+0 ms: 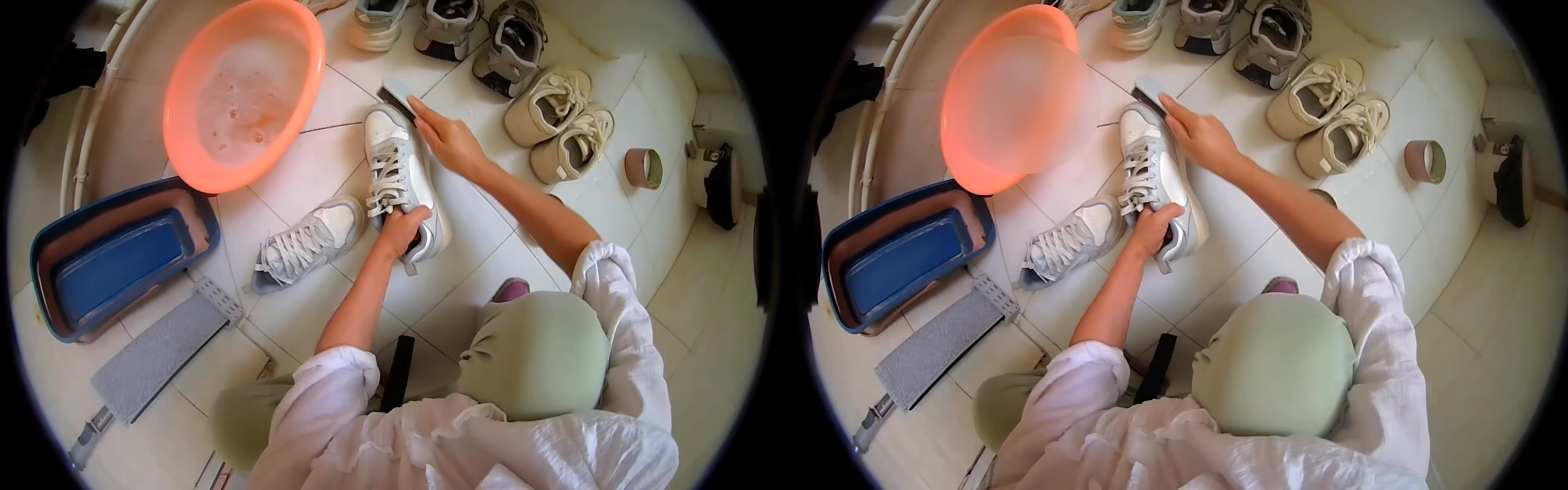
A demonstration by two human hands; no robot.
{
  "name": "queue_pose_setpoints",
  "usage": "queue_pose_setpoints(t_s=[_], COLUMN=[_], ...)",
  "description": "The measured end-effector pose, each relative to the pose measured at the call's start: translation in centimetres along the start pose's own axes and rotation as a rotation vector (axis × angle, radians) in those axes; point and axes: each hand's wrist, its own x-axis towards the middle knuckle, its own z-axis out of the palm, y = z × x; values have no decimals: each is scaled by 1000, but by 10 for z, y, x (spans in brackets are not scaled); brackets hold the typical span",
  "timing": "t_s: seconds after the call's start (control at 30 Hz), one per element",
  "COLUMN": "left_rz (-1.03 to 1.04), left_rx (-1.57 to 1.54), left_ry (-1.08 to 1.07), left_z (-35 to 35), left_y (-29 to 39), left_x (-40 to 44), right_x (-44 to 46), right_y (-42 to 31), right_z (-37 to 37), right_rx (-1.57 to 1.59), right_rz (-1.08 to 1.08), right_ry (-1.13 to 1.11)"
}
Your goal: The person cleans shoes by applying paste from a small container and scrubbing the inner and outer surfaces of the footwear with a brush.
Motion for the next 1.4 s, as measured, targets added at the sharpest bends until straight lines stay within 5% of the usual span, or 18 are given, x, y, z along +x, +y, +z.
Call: queue_pose_setpoints(t_s=[0.13,0.37,0.47,0.53,0.6,0.67,0.73,0.83,0.87,0.93,1.17,1.27,1.4], left_rz=[243,105,248,267,298,104,224,68,75,273,253,253,197], left_rx=[158,599,619,715,885,956,1033,-612,-621,-1188,-1335,-1254,-1214], left_ry=[-7,-118,-28,-68,-29,-82,54,101,101,126,87,105,159], left_z=[0,8,1,0,3,13,32,47,50,54,48,51,56], left_y=[-11,20,1,1,-8,15,9,0,-5,-14,3,-17,-24], left_x=[10,-7,7,-4,4,-12,-27,-27,-21,-14,-2,12,11], right_x=[-92,-5,-66,-105,-83,-38,-18,-23,-20,-17,-110,-76,-31], right_y=[43,24,35,34,29,30,18,9,12,17,3,26,-9], right_z=[14,-8,4,8,1,-5,-15,-15,-15,-15,-9,-27,-40], right_rx=[100,-155,-460,-363,-502,-591,-594,-612,-618,-478,-495,-668,-773], right_rz=[-134,-48,-197,-343,-312,-259,-230,-171,-180,-279,-242,-297,-150], right_ry=[130,-2,-81,-46,-25,69,76,39,37,116,-128,-15,-126])
